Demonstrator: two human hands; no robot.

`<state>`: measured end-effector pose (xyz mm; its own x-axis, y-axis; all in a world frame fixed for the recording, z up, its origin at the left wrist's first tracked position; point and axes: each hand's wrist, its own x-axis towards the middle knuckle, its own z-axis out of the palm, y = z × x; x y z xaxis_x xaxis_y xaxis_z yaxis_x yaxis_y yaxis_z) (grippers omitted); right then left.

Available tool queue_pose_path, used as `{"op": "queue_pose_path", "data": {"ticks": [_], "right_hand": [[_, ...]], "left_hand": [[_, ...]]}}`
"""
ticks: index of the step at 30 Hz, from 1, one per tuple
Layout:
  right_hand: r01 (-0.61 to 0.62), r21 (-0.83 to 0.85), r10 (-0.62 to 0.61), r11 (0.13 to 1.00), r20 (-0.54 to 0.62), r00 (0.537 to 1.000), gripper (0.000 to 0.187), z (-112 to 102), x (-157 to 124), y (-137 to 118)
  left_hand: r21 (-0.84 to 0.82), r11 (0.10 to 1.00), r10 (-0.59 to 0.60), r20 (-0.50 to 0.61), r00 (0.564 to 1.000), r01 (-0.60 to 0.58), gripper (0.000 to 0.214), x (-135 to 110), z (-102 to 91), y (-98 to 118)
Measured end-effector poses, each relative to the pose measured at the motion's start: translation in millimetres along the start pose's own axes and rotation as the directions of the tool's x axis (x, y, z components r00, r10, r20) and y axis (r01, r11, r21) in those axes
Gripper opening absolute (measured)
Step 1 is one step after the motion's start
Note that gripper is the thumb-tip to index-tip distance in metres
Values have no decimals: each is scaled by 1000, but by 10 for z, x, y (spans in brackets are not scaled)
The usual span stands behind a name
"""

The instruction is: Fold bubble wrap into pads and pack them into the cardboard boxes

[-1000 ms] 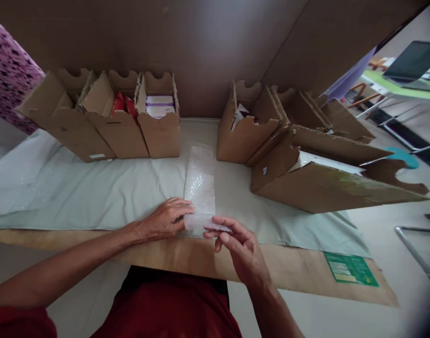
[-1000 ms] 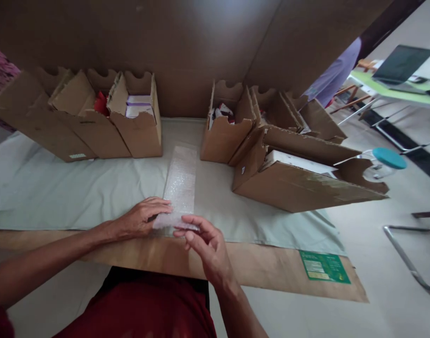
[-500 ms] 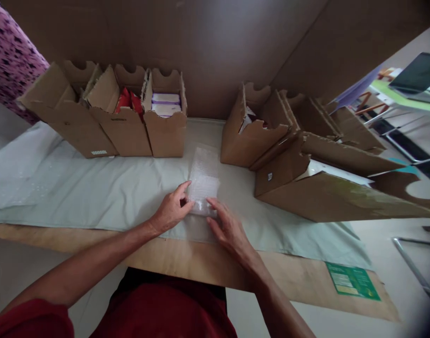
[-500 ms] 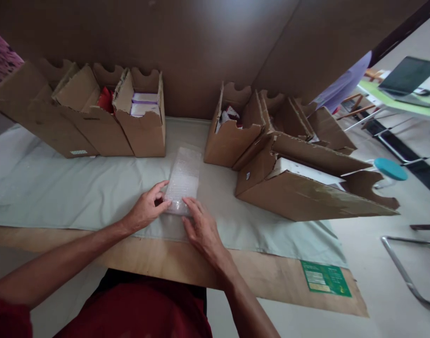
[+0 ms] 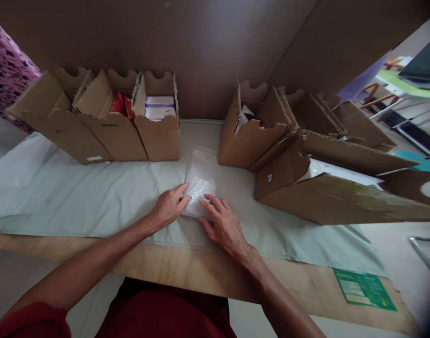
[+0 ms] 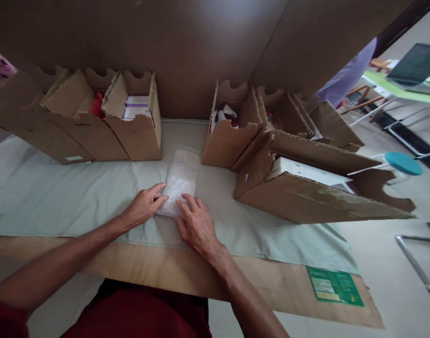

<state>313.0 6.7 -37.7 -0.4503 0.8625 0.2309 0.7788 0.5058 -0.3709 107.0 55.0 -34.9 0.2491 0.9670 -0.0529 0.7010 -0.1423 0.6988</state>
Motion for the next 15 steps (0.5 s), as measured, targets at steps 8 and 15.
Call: {"op": "queue_pose_path", "data": {"ticks": [8,15], "right_hand": [[58,-95,-57,994,11,998,36,151,-45,52],[71,35,-70,997,-40,997,27,-2,17,57]], "left_hand": [[218,965,187,-169,968,-148,57,-8,70,-146],[160,801,586,-15,810,-576,48,-215,-237,-157]]}}
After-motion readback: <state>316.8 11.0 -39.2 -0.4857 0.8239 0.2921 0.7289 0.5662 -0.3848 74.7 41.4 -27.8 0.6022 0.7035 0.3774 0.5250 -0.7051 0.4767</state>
